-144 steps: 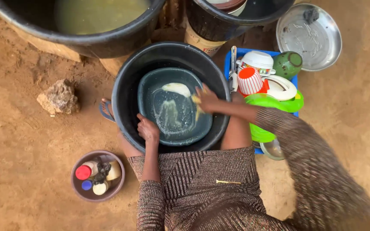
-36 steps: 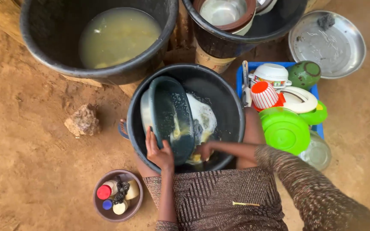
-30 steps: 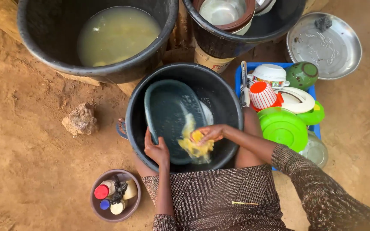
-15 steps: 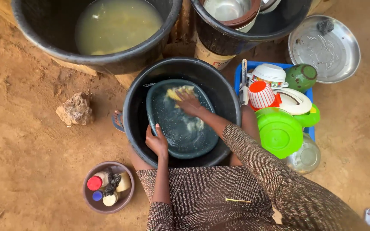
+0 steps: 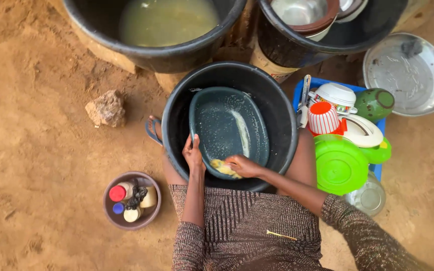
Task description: Washing and rinsing various dishes, cups, and bowls in outdoor basins.
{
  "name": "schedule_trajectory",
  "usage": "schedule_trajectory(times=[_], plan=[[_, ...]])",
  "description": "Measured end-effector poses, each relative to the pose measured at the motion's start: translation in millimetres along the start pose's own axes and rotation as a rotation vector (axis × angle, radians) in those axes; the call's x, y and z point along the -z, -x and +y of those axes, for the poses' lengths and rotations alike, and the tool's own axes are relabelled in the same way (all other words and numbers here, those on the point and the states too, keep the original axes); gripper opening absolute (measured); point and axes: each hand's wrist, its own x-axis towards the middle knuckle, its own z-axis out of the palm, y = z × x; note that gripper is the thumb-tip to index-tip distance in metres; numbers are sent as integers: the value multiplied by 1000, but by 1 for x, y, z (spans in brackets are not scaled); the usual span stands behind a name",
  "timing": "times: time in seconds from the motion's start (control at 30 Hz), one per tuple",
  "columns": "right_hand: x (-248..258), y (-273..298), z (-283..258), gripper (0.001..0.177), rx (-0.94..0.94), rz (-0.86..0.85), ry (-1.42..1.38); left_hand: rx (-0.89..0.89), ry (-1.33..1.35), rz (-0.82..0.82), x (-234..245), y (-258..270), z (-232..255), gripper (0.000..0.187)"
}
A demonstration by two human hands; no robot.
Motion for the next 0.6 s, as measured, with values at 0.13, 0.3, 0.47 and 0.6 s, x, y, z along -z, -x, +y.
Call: schedule_trajectory(times=[0.13,0.3,0.47,0.6], plan=[[-20,3,-112,23,521,429,27,84,114,-135,12,-14,-2,57],[-21,-70,-156,58,662,849,-8,218,380,-384,22,-29,8,95],[42,-130,-191,31,456,1169,285,110,40,-235,-3,-3,28,63],[102,-178,-138,26,337,1238,415,20,-23,-265,-6,8,21,64]])
